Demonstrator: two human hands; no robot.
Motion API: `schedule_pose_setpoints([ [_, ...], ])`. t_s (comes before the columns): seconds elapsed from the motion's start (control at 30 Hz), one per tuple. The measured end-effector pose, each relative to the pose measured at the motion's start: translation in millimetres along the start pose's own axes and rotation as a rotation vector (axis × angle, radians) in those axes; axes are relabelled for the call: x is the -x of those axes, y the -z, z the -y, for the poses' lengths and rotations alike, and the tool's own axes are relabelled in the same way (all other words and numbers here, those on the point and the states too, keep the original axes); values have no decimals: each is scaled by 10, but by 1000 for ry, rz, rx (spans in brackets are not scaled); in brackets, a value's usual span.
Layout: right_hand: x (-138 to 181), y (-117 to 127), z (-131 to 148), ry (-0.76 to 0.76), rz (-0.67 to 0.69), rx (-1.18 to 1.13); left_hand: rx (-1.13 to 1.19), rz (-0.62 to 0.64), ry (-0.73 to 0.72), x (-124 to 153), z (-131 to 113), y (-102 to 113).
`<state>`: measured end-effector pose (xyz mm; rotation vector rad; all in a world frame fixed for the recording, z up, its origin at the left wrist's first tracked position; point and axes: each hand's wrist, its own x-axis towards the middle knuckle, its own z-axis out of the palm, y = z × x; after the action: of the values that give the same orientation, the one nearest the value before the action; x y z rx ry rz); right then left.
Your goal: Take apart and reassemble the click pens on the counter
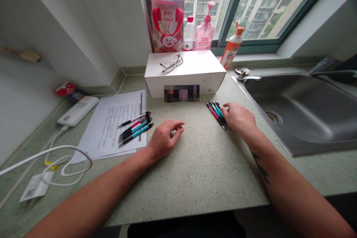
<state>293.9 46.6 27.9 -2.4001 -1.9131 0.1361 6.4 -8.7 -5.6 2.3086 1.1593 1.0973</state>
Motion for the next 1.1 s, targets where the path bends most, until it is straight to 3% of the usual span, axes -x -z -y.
schedule_pose_setpoints([
  [0.47, 73, -64, 74, 66, -32, -13, -3, -19, -38, 9, -33, 1],
  [0.63, 60, -97, 64, 84, -27, -20, -79, -37, -48, -68, -150, 179],
  [0.73, 57, -116, 53, 100, -48, -25, -230, 27, 38, -164, -176, 404],
  [0.9, 100, -113, 76, 140, -164, -30, -718, 277, 351, -154, -57, 757],
  [1.0, 155, -79, 127, 185, -221, -46, -911, 357, 476, -52, 28, 825],
  [1.1, 216, -57, 193, 234, -265, -81, -947, 377, 505, 19, 56, 795],
])
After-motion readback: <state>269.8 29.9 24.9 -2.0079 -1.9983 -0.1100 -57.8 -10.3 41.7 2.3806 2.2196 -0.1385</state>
